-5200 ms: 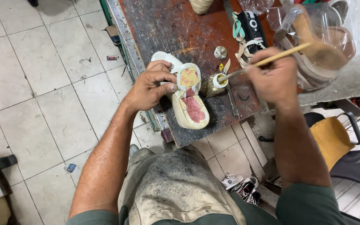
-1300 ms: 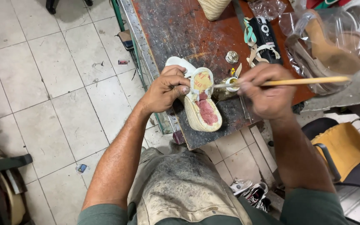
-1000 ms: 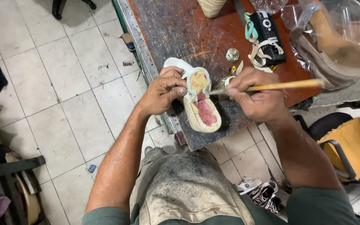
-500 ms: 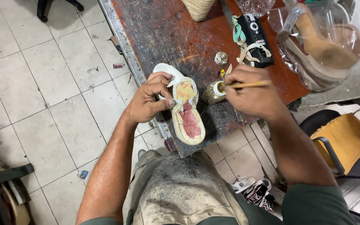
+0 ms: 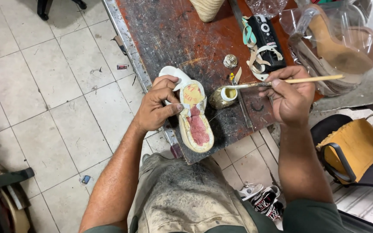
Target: The person applies yellow glue to the sole and inner lining of a white slip-on shoe using a brush. They repeatedly dip the brush into a small container of glue and spread it evenly across the shoe's interior surfaces.
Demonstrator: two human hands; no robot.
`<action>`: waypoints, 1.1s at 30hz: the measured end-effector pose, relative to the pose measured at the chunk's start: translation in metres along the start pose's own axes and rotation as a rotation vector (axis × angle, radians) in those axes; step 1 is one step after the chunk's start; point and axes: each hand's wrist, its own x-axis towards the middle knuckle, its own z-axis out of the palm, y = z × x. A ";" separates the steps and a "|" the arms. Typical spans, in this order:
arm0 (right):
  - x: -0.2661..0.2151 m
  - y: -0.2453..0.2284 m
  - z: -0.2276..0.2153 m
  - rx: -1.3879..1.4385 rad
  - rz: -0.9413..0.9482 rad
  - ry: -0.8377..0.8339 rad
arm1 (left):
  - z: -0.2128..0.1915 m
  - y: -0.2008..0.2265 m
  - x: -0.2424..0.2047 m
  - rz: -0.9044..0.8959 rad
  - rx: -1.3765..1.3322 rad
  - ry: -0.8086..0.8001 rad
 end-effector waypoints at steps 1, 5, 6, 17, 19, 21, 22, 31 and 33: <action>-0.004 0.002 0.003 0.086 -0.007 -0.005 | -0.001 0.000 -0.001 -0.001 0.001 -0.009; -0.013 -0.005 0.017 0.212 -0.158 0.019 | 0.001 0.004 0.003 -0.018 -0.021 0.004; -0.017 -0.009 0.025 0.219 -0.151 0.011 | 0.002 0.003 -0.001 -0.025 -0.014 0.012; -0.023 -0.034 0.076 -0.123 -0.146 -0.416 | 0.005 -0.019 -0.004 0.020 -0.063 0.052; -0.021 -0.037 0.079 -0.161 -0.175 -0.415 | 0.004 -0.021 -0.004 0.025 -0.064 0.053; -0.020 -0.035 0.080 -0.197 -0.200 -0.411 | 0.004 -0.021 -0.004 0.025 -0.066 0.050; -0.019 -0.032 0.080 -0.214 -0.193 -0.429 | 0.005 -0.021 -0.004 0.024 -0.067 0.048; -0.014 -0.021 0.084 -0.093 -0.271 -0.449 | 0.002 -0.019 -0.003 -0.011 -0.069 0.022; -0.014 -0.021 0.083 -0.076 -0.252 -0.478 | 0.001 -0.017 -0.003 -0.020 -0.069 0.019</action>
